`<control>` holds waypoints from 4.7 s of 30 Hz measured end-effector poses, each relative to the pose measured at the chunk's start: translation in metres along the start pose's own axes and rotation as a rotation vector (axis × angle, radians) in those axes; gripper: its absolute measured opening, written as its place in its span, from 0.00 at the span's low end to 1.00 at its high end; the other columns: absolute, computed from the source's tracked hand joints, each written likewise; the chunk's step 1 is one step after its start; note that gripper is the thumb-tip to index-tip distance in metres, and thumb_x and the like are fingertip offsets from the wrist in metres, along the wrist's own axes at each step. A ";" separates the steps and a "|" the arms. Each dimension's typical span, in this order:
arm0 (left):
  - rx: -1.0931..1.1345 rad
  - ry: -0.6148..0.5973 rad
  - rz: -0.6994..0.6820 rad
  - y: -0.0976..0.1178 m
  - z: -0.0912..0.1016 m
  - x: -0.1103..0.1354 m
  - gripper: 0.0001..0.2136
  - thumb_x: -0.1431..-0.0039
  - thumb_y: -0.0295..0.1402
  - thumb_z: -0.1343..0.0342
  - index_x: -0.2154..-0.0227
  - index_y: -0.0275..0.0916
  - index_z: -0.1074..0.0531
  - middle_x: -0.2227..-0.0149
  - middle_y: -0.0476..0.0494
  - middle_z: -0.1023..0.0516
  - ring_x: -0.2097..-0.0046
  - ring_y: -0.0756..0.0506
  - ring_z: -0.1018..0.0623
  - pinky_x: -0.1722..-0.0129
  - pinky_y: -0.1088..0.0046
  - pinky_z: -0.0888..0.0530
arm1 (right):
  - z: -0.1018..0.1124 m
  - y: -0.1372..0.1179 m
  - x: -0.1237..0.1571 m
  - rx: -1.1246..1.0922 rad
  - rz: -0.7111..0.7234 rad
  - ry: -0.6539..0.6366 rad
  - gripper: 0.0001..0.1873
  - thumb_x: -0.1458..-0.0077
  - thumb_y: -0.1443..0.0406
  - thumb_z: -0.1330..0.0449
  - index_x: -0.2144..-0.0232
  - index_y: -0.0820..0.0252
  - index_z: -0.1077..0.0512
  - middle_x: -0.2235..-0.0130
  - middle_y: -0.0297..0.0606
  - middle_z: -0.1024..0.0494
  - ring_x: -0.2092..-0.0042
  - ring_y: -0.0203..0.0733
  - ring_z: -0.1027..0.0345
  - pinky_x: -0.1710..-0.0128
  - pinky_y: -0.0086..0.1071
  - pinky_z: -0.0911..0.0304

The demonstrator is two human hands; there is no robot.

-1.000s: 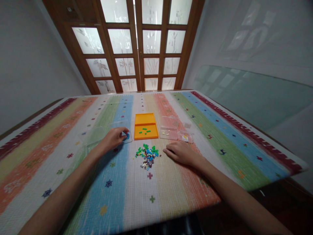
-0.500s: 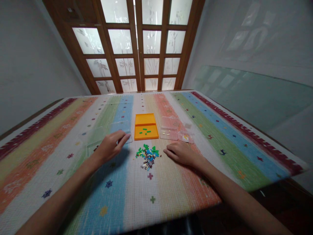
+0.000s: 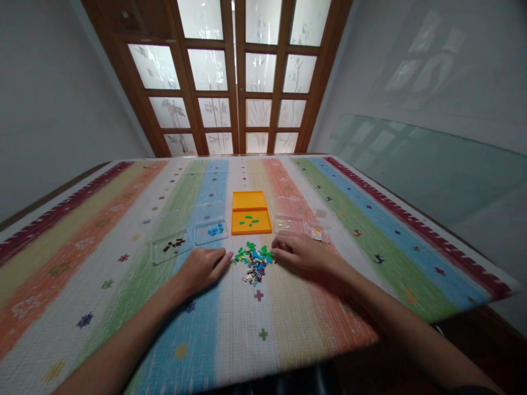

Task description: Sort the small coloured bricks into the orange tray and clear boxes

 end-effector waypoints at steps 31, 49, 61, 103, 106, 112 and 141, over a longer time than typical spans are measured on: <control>-0.094 -0.049 -0.006 -0.003 -0.006 0.003 0.22 0.25 0.40 0.61 0.72 0.40 0.29 0.76 0.44 0.22 0.74 0.46 0.24 0.71 0.70 0.35 | -0.008 -0.007 -0.082 0.111 0.200 -0.213 0.14 0.44 0.77 0.41 0.60 0.59 0.20 0.58 0.41 0.20 0.60 0.39 0.29 0.64 0.29 0.39; -0.147 -0.020 -0.053 -0.004 -0.008 0.003 0.24 0.24 0.41 0.65 0.72 0.39 0.30 0.76 0.44 0.22 0.75 0.45 0.23 0.73 0.70 0.37 | -0.010 -0.004 -0.074 0.095 0.097 -0.267 0.08 0.41 0.75 0.42 0.60 0.64 0.25 0.58 0.47 0.21 0.60 0.43 0.30 0.61 0.32 0.37; -0.145 -0.029 -0.056 -0.003 -0.007 0.003 0.22 0.24 0.40 0.62 0.71 0.39 0.29 0.75 0.44 0.22 0.75 0.45 0.23 0.72 0.70 0.36 | -0.006 -0.004 -0.071 0.144 0.182 -0.213 0.11 0.38 0.74 0.44 0.58 0.63 0.23 0.58 0.46 0.21 0.59 0.42 0.29 0.59 0.32 0.36; -0.190 -0.037 -0.095 0.000 -0.006 0.003 0.23 0.24 0.40 0.65 0.70 0.39 0.31 0.76 0.45 0.23 0.75 0.46 0.25 0.72 0.69 0.35 | -0.022 -0.004 -0.066 0.133 0.163 -0.082 0.05 0.44 0.72 0.40 0.65 0.62 0.24 0.66 0.41 0.21 0.67 0.37 0.33 0.68 0.30 0.45; -0.173 -0.023 -0.102 0.000 -0.006 0.003 0.24 0.24 0.41 0.66 0.71 0.39 0.31 0.76 0.45 0.23 0.76 0.46 0.25 0.73 0.69 0.35 | -0.020 -0.006 -0.066 0.110 0.142 -0.084 0.05 0.46 0.73 0.39 0.66 0.63 0.24 0.68 0.38 0.22 0.69 0.36 0.35 0.69 0.29 0.48; -0.160 -0.013 -0.110 0.000 -0.006 0.003 0.23 0.24 0.41 0.65 0.71 0.39 0.31 0.77 0.45 0.24 0.77 0.46 0.27 0.73 0.70 0.35 | -0.018 -0.009 -0.067 0.068 0.122 -0.074 0.06 0.47 0.74 0.39 0.67 0.62 0.23 0.71 0.35 0.23 0.71 0.34 0.37 0.70 0.28 0.49; -0.186 -0.044 -0.113 0.000 -0.007 0.002 0.22 0.24 0.40 0.65 0.71 0.40 0.32 0.78 0.46 0.26 0.77 0.46 0.27 0.74 0.70 0.37 | 0.011 -0.001 -0.085 0.004 0.043 0.015 0.09 0.44 0.70 0.37 0.64 0.60 0.17 0.64 0.40 0.16 0.64 0.40 0.25 0.62 0.30 0.37</control>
Point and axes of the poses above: each hand's wrist, its own x-axis away from the middle knuckle, its own z-axis out of the back of the hand, y = z × x, the point moved 2 cm from there along -x, towards the middle knuckle
